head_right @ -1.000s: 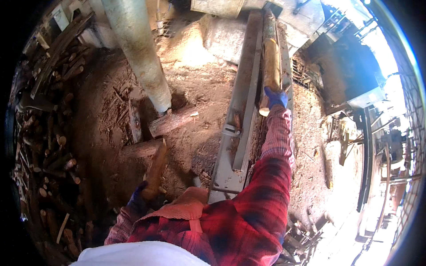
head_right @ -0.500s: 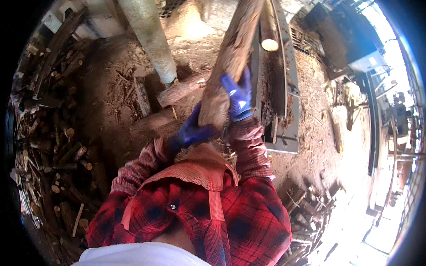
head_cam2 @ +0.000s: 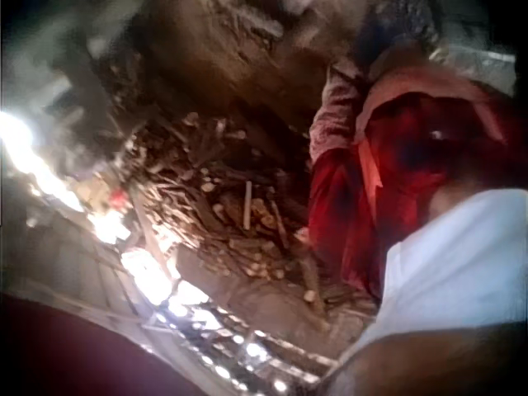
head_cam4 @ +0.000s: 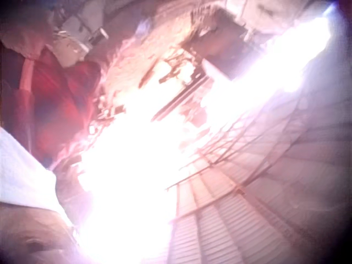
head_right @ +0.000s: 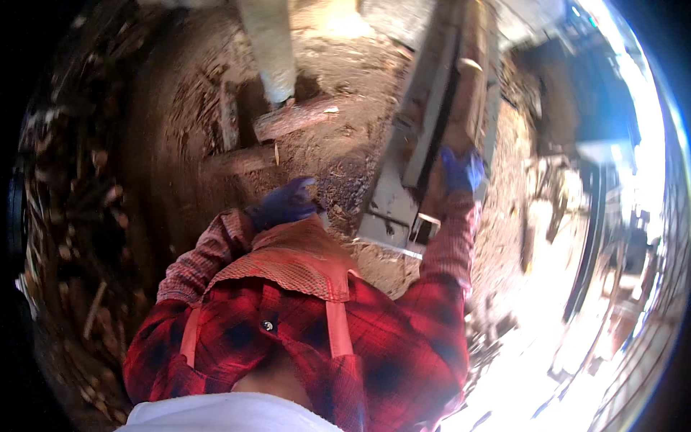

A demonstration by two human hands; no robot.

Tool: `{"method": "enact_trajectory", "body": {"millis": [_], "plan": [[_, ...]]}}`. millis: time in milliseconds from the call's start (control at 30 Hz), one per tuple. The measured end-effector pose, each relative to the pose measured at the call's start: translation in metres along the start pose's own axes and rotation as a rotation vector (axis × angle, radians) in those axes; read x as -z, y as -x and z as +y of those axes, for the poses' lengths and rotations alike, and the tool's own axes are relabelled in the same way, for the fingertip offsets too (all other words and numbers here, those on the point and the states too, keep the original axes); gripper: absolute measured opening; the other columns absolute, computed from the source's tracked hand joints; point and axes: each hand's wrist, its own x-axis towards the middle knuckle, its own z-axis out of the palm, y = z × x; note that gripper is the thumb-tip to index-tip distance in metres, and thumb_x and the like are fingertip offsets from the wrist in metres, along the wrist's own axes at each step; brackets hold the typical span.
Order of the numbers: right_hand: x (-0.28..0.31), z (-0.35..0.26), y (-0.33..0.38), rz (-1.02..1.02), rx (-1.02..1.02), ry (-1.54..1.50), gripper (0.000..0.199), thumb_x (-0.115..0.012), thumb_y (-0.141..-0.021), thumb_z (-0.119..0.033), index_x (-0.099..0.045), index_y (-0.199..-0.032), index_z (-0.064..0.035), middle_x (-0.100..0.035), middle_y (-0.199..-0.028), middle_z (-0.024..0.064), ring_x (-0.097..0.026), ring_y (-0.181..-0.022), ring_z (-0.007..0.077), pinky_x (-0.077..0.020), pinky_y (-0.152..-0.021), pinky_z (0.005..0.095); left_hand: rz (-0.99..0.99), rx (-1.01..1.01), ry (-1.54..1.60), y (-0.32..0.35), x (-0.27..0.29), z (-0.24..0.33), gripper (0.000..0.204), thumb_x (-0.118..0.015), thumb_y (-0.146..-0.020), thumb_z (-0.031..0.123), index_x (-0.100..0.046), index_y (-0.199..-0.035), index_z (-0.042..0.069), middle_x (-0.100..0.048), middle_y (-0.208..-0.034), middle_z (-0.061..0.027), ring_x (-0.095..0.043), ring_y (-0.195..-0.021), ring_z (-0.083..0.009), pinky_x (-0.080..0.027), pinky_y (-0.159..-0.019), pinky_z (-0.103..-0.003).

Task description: The person picks up logs from a pile and places them into a wood processing machine. They operate the machine to cut the logs into smaller pieces and then remove the processed wood. The person repeats this cycle of loading, cutting, and unloading logs.

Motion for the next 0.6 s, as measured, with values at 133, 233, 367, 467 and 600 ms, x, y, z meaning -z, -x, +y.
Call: {"method": "enact_trajectory", "body": {"millis": [133, 233, 367, 467, 600], "plan": [[0.009, -0.017, -0.021, -0.469, -0.080, -0.179, 0.060, -0.066, -0.076, -0.051, -0.058, -0.104, 0.0014, -0.061, -0.101, 0.0215, -0.060, -0.093, 0.0301, -0.0471, -0.085, 0.0392, 0.523, 0.096, -0.110, 0.081, 0.037, -0.086, 0.072, -0.071, -0.076, 0.043, -0.044, -0.131, 0.006, -0.064, -0.098, -0.0191, -0.063, -0.093, -0.0278, -0.049, -0.078, -0.038], [-0.029, -0.093, -0.058, -0.148, 0.159, -0.036, 0.057, -0.069, -0.077, -0.043, -0.056, -0.109, 0.0025, -0.060, -0.106, 0.0199, -0.058, -0.096, 0.0294, -0.0464, -0.087, 0.0387, 0.607, 0.347, -0.098, 0.126, 0.044, -0.087, 0.078, -0.069, -0.073, 0.051, -0.044, -0.131, 0.005, -0.063, -0.099, -0.0209, -0.060, -0.097, -0.0337, -0.046, -0.082, -0.042], [-0.032, -0.321, -0.024, -0.029, 0.523, -0.508, 0.056, -0.073, -0.078, -0.031, -0.052, -0.116, 0.0039, -0.059, -0.112, 0.0178, -0.057, -0.100, 0.0286, -0.0456, -0.090, 0.0379, 0.610, 0.497, 0.106, 0.185, 0.086, -0.094, 0.076, -0.068, -0.077, 0.047, -0.038, -0.137, 0.012, -0.061, -0.113, -0.0194, -0.058, -0.106, -0.0360, -0.046, -0.085, -0.045], [0.004, -0.496, 0.085, -0.589, 0.556, -1.280, 0.055, -0.076, -0.077, -0.023, -0.052, -0.117, 0.0058, -0.056, -0.114, 0.0180, -0.055, -0.105, 0.0281, -0.0427, -0.095, 0.0376, 0.771, 0.257, 0.160, 0.215, 0.124, -0.151, 0.079, -0.066, -0.078, 0.050, -0.036, -0.139, 0.010, -0.060, -0.116, -0.0194, -0.057, -0.106, -0.0371, -0.045, -0.088, -0.045], [-0.012, -0.641, 0.199, -1.118, 0.953, -1.051, 0.054, -0.078, -0.076, -0.018, -0.052, -0.119, 0.0030, -0.057, -0.113, 0.0134, -0.054, -0.100, 0.0217, -0.0468, -0.086, 0.0339, 0.999, 0.168, 0.200, 0.296, 0.199, -0.234, 0.080, -0.068, -0.078, 0.051, -0.039, -0.137, 0.005, -0.052, -0.130, -0.0180, -0.051, -0.119, -0.0312, -0.039, -0.100, -0.040]]}}
